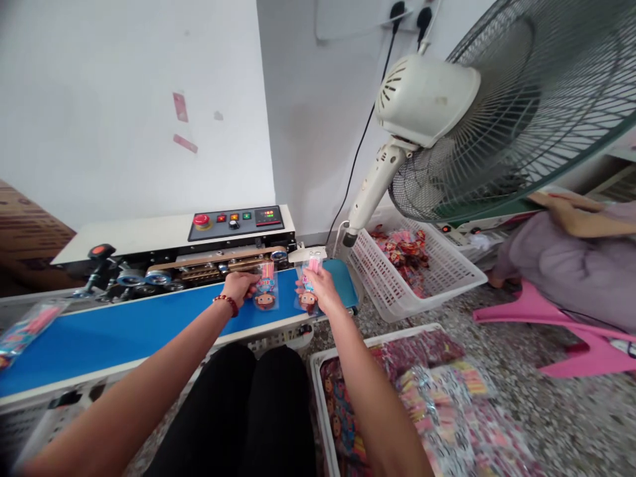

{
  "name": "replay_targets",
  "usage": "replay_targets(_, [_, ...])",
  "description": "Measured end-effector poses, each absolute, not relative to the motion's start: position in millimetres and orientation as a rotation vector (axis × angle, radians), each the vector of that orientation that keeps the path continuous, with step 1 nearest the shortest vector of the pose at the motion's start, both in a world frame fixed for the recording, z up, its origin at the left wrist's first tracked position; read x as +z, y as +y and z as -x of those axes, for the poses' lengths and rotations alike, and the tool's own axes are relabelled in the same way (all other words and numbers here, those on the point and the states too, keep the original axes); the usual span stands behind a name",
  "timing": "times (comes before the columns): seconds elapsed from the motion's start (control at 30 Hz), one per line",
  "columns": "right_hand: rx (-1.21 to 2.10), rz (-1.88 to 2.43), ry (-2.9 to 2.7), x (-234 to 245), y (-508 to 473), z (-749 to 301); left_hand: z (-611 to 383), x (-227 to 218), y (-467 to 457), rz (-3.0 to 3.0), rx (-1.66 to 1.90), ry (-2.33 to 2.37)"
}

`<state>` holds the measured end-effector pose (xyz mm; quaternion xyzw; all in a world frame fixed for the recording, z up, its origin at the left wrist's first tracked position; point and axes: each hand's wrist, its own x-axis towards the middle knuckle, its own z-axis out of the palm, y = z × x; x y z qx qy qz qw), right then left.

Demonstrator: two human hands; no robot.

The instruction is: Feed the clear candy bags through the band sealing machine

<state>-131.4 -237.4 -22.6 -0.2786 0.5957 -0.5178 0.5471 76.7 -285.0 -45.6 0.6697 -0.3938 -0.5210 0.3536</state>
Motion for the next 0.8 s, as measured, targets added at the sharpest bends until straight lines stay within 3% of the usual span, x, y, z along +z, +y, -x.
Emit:
replay_targets(0.2, [-1.218,0.667,1.235,-23.0,-239.8,116.9,-97.2,-36.8,-240.0,-1.706,-0.790,-1.380])
replay_targets(0.4, [-1.153,0.755,1.215,-14.7,-236.6,115.3,-16.6,-27.3,-255.3,-1.496,-1.462,-1.267])
replay_targets(0.8, [-1.044,0.850,1.528,-30.2,-237.9,142.7,7.3,-36.8,-298.6,-1.618,-1.547,-0.936])
